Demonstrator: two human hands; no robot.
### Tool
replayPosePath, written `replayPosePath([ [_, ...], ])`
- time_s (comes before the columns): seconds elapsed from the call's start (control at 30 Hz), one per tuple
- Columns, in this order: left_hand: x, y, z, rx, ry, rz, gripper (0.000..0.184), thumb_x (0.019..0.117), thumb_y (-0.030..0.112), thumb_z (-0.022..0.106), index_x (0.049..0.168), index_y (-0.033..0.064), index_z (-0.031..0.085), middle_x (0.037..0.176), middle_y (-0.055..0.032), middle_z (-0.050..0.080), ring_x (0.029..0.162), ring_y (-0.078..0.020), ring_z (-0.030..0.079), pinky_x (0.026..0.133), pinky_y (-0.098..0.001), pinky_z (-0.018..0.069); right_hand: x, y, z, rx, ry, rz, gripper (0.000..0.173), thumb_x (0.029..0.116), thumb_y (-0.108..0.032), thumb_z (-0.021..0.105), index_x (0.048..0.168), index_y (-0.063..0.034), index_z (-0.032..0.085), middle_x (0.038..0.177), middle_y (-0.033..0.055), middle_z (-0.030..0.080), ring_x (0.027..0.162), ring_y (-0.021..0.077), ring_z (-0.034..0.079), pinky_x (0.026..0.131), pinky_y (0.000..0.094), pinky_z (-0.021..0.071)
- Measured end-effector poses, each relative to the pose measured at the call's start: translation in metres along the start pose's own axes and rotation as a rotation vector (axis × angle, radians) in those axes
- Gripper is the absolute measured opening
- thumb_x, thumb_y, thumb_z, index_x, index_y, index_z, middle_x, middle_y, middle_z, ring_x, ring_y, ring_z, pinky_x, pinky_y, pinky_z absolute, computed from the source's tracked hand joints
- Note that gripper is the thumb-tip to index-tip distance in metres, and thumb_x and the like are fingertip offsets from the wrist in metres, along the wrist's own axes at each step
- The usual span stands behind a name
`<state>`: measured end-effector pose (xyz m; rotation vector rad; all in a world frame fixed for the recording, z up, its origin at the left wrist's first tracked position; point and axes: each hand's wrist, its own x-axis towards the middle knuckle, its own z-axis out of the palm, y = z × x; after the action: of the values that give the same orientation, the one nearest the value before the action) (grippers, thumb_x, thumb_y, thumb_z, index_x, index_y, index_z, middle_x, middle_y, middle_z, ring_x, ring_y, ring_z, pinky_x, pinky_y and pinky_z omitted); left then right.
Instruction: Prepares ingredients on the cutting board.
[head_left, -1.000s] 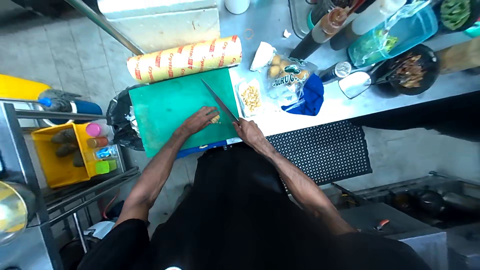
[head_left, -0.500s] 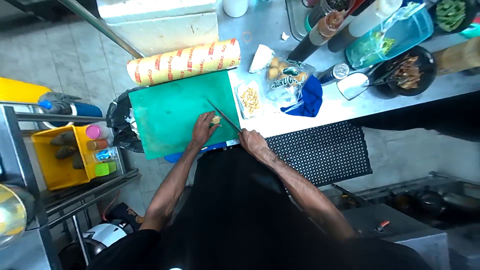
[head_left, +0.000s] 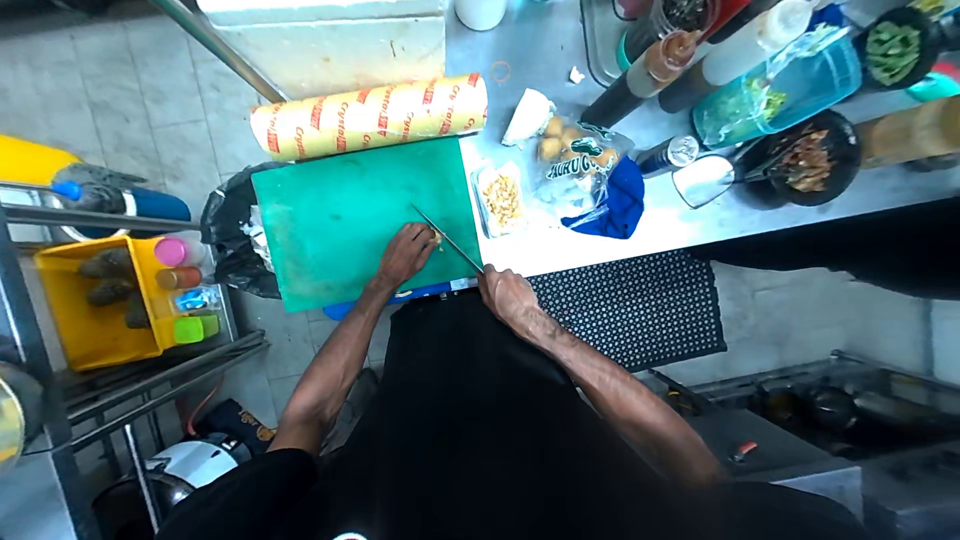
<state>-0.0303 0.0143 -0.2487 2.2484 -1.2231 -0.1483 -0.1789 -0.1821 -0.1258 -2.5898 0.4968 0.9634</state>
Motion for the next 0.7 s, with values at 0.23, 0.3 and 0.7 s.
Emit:
replayPosePath([
  [0.23,0.000,0.001,0.004,0.027,0.065,0.020,0.024,0.1030,0.023,0.060,0.111,0.0037,0.072,0.114,-0.0150,0.069,0.111,-0.0308,0.066,0.099,-0.0409,0.0540,0.016,0.001,0.022,-0.008,-0.007,0.018,0.031,0.1089,-0.032,0.044,0.115,-0.0070,0.060,0.092,0.0196,0.070,0.088,0.0401,0.072,0.069,0.0555,0.0580],
  [0.3,-0.002,0.000,0.003,0.025,0.092,0.039,0.023,0.1027,0.021,0.061,0.111,0.0031,0.072,0.114,-0.0158,0.069,0.112,-0.0317,0.065,0.100,-0.0409,0.0534,0.019,0.001,0.024,-0.011,-0.004,0.012,0.029,0.1085,-0.030,0.045,0.116,-0.0064,0.060,0.093,0.0200,0.070,0.087,0.0404,0.072,0.068,0.0556,0.0578],
  [0.7,-0.003,-0.012,0.008,-0.018,0.051,0.102,0.021,0.1034,0.015,0.055,0.104,0.0010,0.071,0.112,-0.0161,0.070,0.114,-0.0308,0.066,0.104,-0.0405,0.0516,0.002,-0.012,-0.005,-0.117,-0.070,0.025,0.021,0.1050,-0.019,0.050,0.115,-0.0036,0.059,0.095,0.0214,0.069,0.088,0.0409,0.072,0.067,0.0542,0.0583],
])
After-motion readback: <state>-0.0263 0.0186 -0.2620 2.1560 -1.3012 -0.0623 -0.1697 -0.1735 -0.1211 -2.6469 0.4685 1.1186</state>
